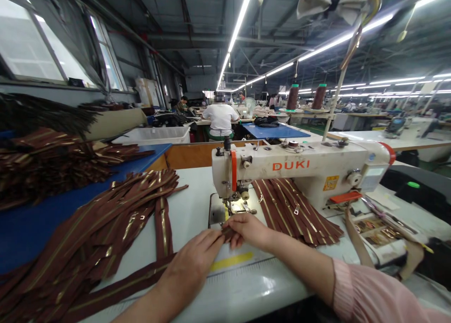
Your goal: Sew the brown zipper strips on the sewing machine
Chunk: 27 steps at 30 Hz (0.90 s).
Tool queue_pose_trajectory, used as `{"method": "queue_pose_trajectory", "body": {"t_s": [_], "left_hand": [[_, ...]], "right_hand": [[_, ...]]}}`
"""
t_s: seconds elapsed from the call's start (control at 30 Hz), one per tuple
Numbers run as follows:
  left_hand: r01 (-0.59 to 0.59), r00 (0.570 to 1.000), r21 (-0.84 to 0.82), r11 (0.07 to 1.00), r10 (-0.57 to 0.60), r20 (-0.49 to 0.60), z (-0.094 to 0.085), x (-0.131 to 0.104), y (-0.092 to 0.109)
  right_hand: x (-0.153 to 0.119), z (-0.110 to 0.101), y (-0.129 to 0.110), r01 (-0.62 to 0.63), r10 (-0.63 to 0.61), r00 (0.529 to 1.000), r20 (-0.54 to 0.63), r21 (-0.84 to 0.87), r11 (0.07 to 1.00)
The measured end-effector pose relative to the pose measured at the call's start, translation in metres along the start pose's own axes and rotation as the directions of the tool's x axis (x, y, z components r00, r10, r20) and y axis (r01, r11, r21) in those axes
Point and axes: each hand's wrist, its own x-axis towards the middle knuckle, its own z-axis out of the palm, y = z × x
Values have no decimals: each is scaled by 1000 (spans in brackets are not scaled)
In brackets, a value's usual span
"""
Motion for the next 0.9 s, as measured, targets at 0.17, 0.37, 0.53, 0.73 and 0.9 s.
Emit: {"method": "queue_pose_trajectory", "body": {"t_s": [0.17,0.37,0.53,0.73,0.9], "left_hand": [[5,999,8,1000,-4,-51,1,11,5],[32,996,-131,991,-44,-82,11,13,-3],[121,980,-238,964,-154,-126,19,15,-9],[158,966,-304,940,-211,-150,21,15,-10],[203,950,-407,890,-280,-138,19,15,-10]], "right_hand": [[-2,-4,-5,11,-12,1000,-22,-27,1000],[0,-4,-7,49,-61,996,-68,-171,984],[-13,-17,-6,196,-299,943,-144,-485,852],[-24,-20,-2,414,-562,824,69,-751,514],[-15,-19,4,424,-604,795,58,-765,485]]}}
